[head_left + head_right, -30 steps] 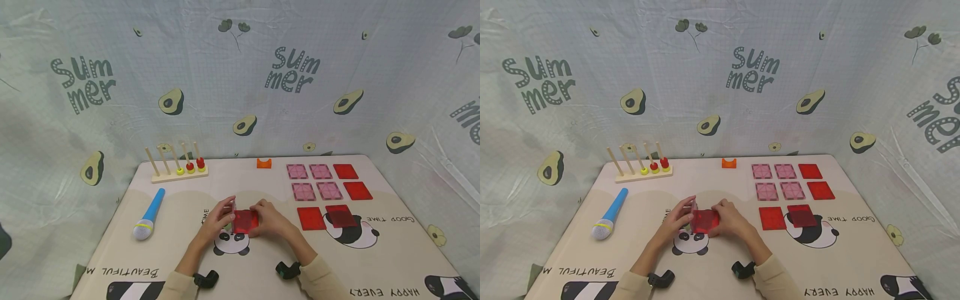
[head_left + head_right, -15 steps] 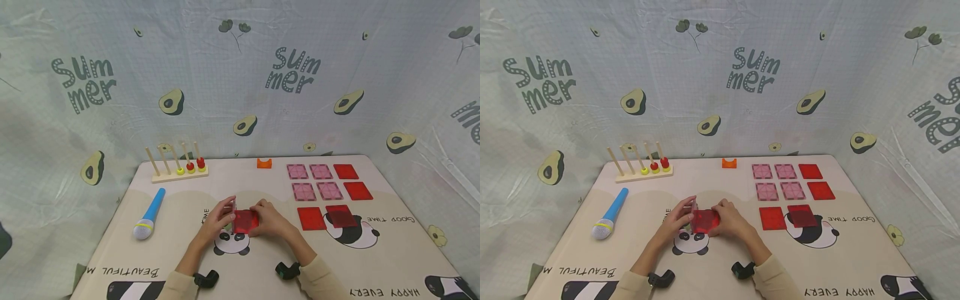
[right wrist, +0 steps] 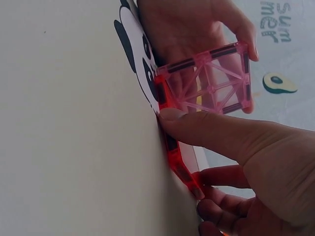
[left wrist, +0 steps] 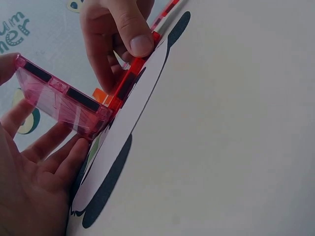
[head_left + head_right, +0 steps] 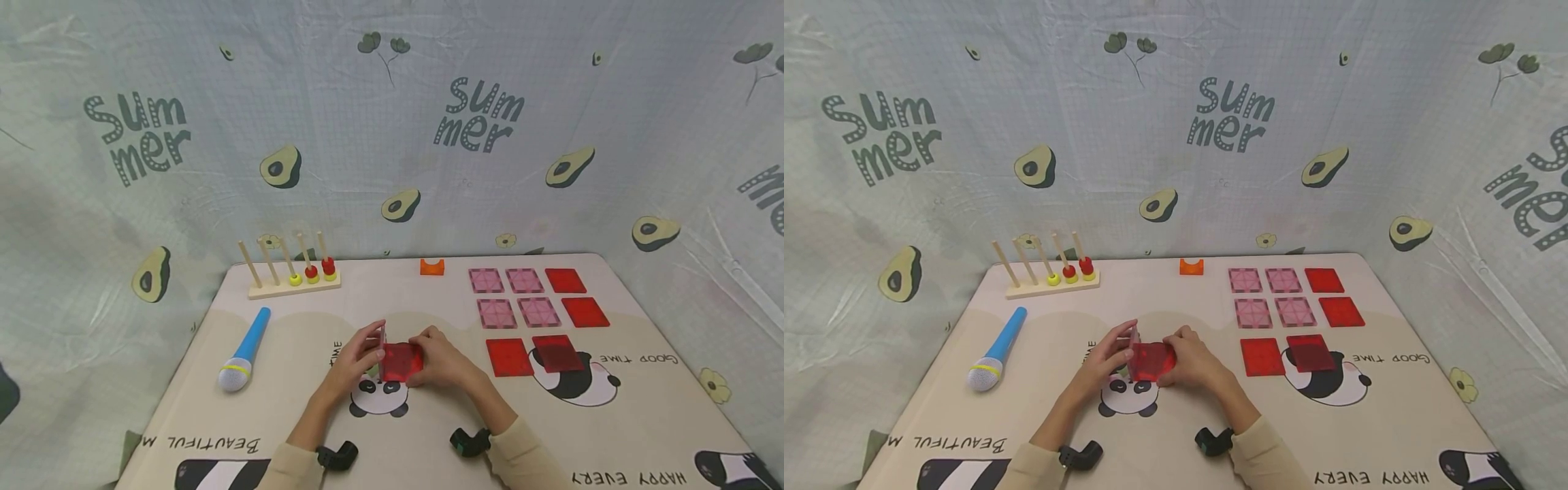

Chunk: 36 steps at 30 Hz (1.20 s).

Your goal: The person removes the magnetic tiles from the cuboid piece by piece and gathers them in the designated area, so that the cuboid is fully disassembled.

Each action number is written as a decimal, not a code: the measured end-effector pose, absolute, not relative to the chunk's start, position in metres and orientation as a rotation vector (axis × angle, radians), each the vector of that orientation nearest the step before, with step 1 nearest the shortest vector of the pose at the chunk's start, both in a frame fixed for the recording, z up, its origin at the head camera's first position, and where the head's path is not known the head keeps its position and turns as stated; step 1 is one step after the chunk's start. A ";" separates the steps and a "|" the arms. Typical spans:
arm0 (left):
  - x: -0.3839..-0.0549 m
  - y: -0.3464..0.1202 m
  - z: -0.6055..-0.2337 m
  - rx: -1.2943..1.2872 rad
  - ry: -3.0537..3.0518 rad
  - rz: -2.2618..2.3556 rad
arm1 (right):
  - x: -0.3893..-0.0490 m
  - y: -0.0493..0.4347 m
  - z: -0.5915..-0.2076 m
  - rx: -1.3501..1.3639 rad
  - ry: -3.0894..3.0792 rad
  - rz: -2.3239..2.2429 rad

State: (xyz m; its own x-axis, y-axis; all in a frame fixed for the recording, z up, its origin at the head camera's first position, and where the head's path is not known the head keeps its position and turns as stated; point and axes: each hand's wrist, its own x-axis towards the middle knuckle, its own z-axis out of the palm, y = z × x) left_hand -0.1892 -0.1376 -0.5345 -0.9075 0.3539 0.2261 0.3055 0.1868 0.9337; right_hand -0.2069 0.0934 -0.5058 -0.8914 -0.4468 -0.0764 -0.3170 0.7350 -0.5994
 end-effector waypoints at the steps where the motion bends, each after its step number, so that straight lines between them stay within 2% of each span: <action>1: -0.189 -0.138 -0.534 0.662 2.390 1.861 | -0.207 0.094 -0.506 -0.609 2.722 -0.881; 36: -0.192 -0.140 -0.539 0.720 2.392 1.875 | -0.217 0.111 -0.500 -0.483 2.608 -1.074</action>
State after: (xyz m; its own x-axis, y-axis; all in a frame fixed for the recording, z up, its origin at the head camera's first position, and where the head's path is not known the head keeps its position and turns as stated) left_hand -0.1924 -0.1395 -0.5385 -0.8937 0.3637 0.2627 0.3419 0.1729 0.9237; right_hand -0.2167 0.1113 -0.5001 -0.9050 -0.4057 -0.1279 -0.1981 0.6680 -0.7173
